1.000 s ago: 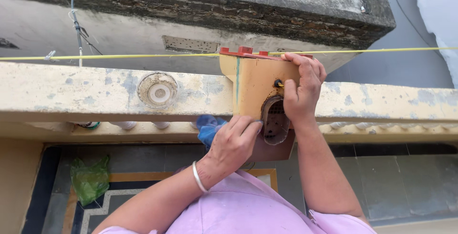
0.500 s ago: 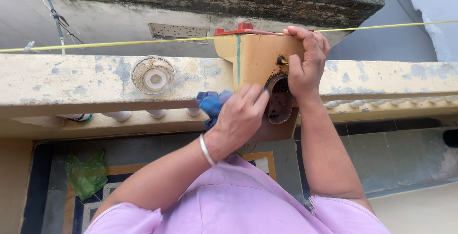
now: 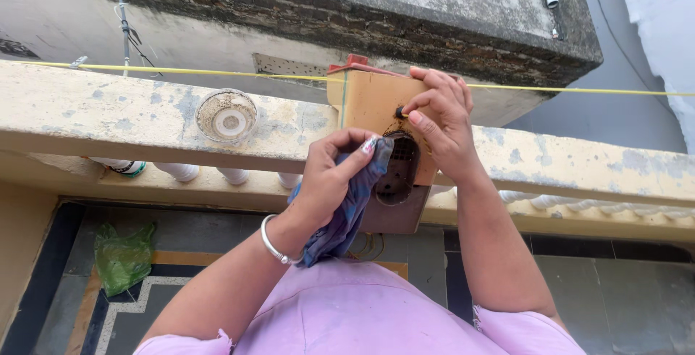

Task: The person cleans the exterior and interior surfaces of a plastic housing by hand with a cloth, wiping the sides and reaching into the central opening.

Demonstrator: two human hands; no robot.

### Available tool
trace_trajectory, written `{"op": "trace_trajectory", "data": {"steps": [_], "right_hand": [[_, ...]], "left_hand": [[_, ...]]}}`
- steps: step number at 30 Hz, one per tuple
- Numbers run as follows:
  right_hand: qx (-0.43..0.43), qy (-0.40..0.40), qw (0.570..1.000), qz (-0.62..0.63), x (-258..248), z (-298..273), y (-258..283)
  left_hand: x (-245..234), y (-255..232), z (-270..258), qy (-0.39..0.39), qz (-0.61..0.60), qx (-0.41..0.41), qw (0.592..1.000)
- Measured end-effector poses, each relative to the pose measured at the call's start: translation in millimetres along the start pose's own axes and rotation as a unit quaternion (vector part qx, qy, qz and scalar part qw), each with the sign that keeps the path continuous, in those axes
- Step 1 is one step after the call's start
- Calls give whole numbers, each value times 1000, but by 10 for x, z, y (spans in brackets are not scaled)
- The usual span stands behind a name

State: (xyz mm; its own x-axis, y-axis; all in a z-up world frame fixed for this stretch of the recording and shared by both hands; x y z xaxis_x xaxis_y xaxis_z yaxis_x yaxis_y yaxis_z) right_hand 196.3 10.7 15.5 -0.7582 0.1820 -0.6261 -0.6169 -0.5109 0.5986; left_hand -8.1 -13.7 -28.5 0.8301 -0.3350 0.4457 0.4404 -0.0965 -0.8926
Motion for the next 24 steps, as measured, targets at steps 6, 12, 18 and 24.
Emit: {"op": "trace_trajectory", "data": {"steps": [6, 12, 18, 24], "right_hand": [[5, -18, 1000, -20, 39, -20, -20], [-16, -26, 996, -84, 99, -24, -12], [-11, -29, 995, -93, 113, -38, 19], [-4, -34, 995, -89, 132, -51, -10]], "left_hand": [[126, -228, 170, -38, 172, 81, 981], [-144, -385, -174, -116, 384, 93, 911], [-26, -75, -446, -75, 509, 98, 852], [5, 49, -510, -94, 524, 77, 843]]}}
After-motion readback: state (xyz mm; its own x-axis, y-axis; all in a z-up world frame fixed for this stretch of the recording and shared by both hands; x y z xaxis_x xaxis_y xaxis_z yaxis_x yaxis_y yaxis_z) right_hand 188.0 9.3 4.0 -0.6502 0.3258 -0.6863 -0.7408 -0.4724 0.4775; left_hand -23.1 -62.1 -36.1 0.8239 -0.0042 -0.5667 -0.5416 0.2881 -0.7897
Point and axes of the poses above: each hand's wrist, its own z-axis towards the middle knuckle, its own x-axis out of the palm, y = z × x, the point moved 3 cm from there along z, towards the middle knuckle, and after that the axes turned 1 degree about -x, right-handed, at the moved point
